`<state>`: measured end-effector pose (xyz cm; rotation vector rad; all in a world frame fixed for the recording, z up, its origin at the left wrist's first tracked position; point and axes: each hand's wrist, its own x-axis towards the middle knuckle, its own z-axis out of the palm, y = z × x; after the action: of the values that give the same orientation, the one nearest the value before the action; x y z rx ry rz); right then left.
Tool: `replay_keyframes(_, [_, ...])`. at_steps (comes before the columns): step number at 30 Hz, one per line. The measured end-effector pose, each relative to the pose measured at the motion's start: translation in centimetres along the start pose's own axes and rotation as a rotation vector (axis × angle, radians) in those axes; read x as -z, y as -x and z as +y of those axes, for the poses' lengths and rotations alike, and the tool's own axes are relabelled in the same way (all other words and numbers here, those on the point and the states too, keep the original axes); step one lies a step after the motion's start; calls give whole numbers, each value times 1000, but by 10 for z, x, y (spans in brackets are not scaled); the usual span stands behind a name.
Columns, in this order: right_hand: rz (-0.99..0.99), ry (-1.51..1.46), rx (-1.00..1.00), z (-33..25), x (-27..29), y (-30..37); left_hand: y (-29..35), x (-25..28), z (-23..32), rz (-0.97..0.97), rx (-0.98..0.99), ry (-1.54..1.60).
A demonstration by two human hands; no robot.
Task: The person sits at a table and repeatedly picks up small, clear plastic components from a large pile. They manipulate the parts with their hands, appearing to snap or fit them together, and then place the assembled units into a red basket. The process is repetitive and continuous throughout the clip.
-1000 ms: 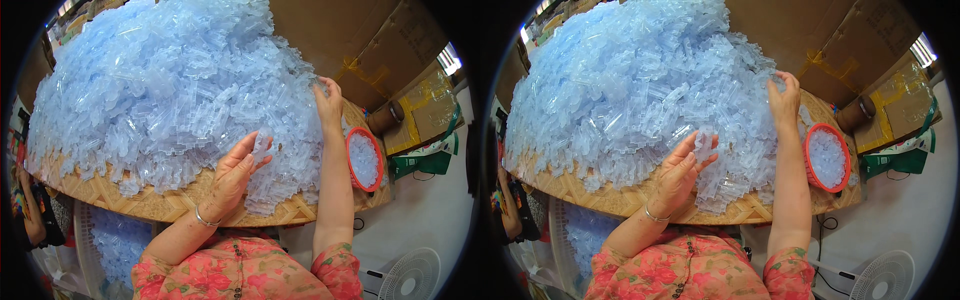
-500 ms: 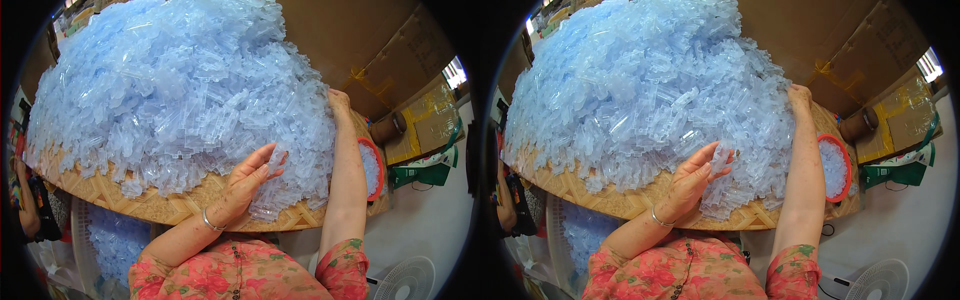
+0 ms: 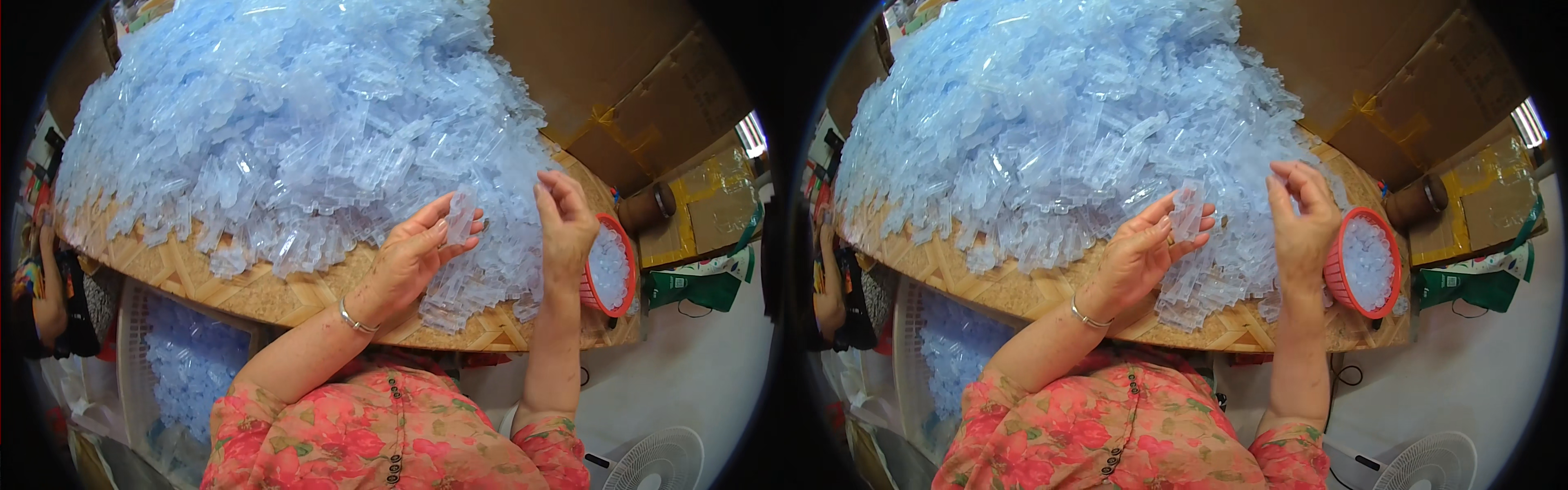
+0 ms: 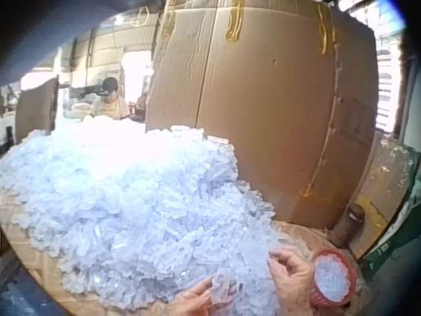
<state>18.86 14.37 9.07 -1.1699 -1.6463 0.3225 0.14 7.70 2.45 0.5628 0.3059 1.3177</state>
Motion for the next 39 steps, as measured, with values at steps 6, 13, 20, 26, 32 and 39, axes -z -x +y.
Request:
replay_keyframes(6, [-11, 271, 420, -23, -11, 57, 2, 0, -2, -4, -5, 37])
replay_keyframes(13, [-181, 90, 394, -27, -22, 81, 2, 6, -4, -13, 37, 58])
replay_keyframes(20, [-254, 28, 259, -32, -14, 69, 5, 6, -2, -14, 62, 1])
replay_keyframes(26, [-257, -380, -284, -22, -4, 41, 3, 1, 1, -8, -31, -85])
replay_keyframes(32, [-103, 14, -131, 58, -1, -37, 2, -5, 3, 35, -92, -144])
replay_keyframes(39, [-231, 433, -398, 212, -27, -141, 5, -3, 1, -56, 23, -118])
